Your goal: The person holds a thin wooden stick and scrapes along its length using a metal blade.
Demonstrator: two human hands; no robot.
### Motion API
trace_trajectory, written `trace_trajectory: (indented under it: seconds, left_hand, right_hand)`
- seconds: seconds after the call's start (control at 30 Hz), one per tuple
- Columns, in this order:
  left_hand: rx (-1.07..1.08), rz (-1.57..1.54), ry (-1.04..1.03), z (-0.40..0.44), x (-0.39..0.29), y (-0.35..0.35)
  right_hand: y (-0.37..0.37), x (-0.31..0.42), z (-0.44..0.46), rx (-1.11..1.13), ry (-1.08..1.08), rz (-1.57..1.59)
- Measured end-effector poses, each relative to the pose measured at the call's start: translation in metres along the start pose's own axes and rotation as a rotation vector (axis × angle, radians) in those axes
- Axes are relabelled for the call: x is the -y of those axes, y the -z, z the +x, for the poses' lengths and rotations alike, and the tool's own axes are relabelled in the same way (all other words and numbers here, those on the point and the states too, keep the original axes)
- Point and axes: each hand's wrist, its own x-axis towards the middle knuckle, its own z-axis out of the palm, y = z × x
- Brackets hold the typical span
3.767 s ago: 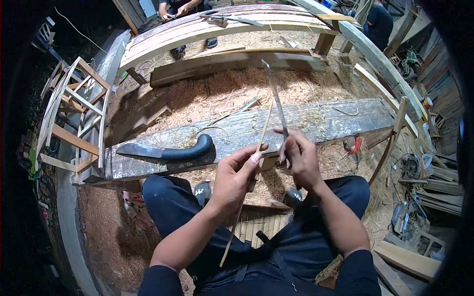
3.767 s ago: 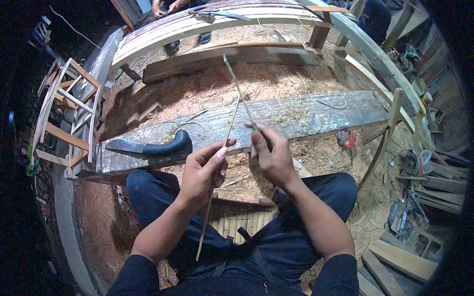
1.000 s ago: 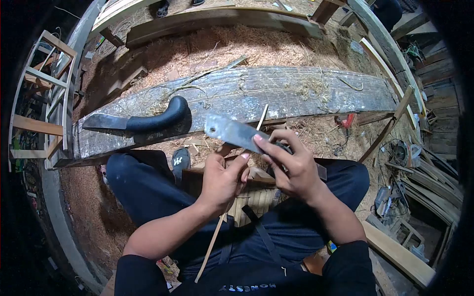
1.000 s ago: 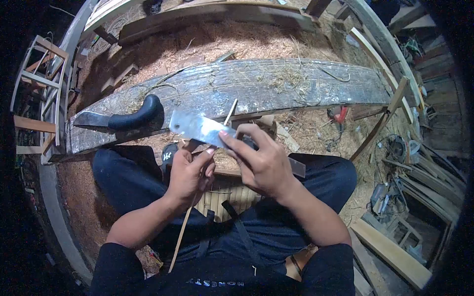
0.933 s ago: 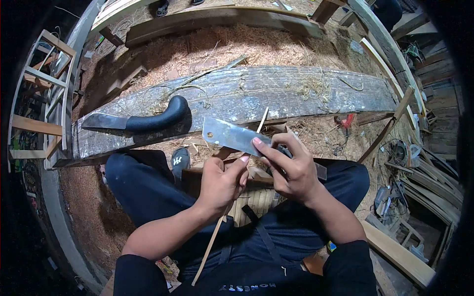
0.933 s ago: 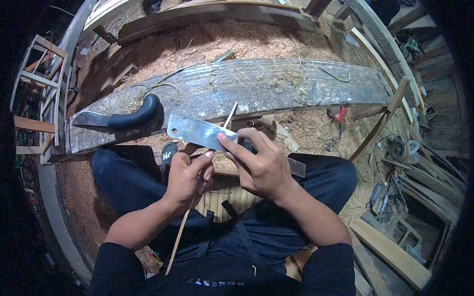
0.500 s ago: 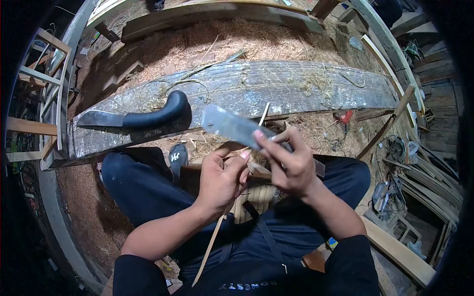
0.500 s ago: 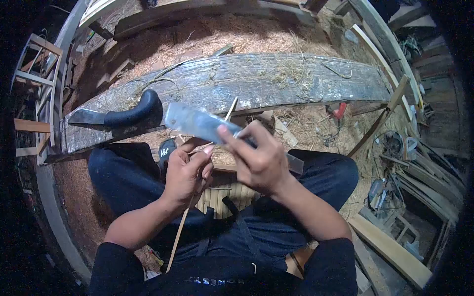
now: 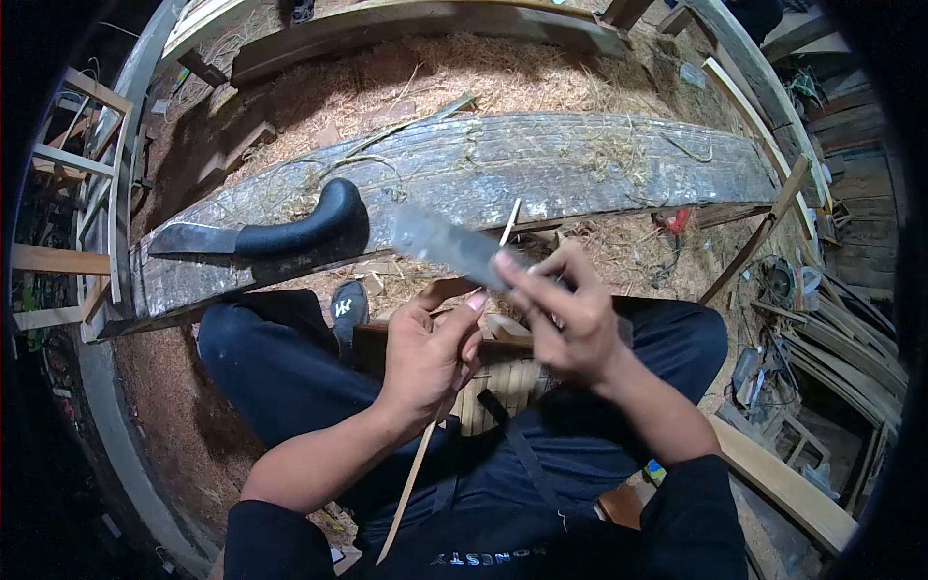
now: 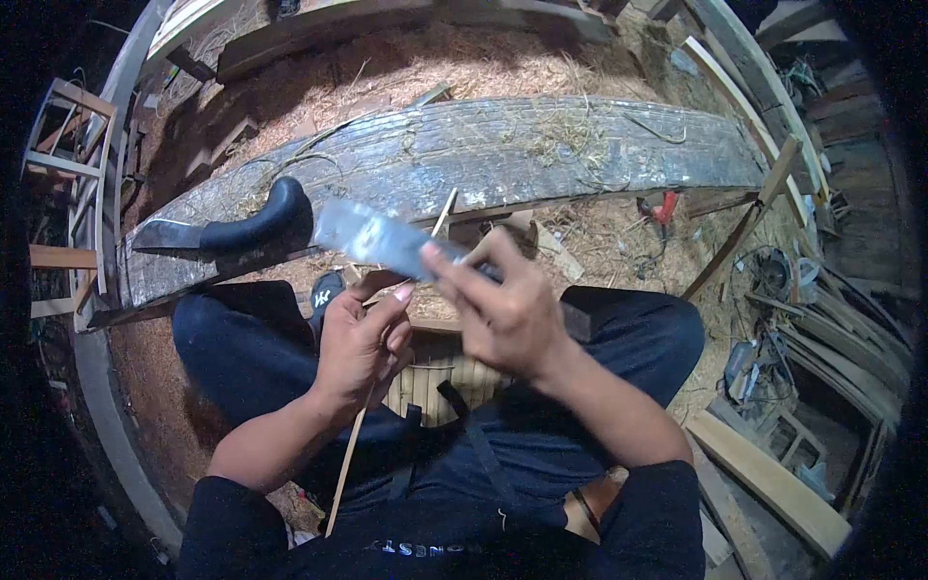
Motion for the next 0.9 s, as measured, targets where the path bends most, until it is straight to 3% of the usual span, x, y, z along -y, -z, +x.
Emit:
trace_trajectory:
  seconds: [0.07,0.13,0.2,0.3,0.4,0.53,0.7,0.8,0.9]
  left_hand:
    - [-0.09,-0.005,0.002,0.002,0.001,0.0]
    - [0.056,0.023,-0.003,0.001,0.003,0.01]
    - [0.068,0.0,-0.008,0.0,0.002,0.008]
    - [0.003,0.027,-0.005,0.002,0.003,0.007]
    - [0.016,0.021,-0.002,0.003,0.007,0.012]
    - [0.029,-0.009,0.003,0.002,0.002,0.007]
    - [0.012,0.009,0.014,-0.003,0.001,0.007]
    - [0.005,0.016,0.012,0.0,0.0,0.005]
    - [0.01,0.049,-0.007,-0.003,-0.001,0.005]
  right_hand:
    - [-0.002,0.005,-0.006,0.016,0.014,0.049]
    - [-0.001,-0.013,0.0,-0.035,-0.033,-0.044]
    - [-0.001,-0.02,0.004,-0.079,-0.047,-0.013]
    - [-0.002,0.003,-0.007,0.03,0.013,0.093]
    - [0.001,-0.011,0.004,-0.019,-0.001,-0.047]
    - [0.0,0.004,-0.004,0.029,-0.004,0.058]
    - [-0.002,-0.018,0.007,-0.078,-0.006,-0.066]
    - [-0.005,0.004,-0.002,-0.005,0.03,0.057]
    - [-0.004,-0.01,0.005,-0.016,-0.042,-0.028]
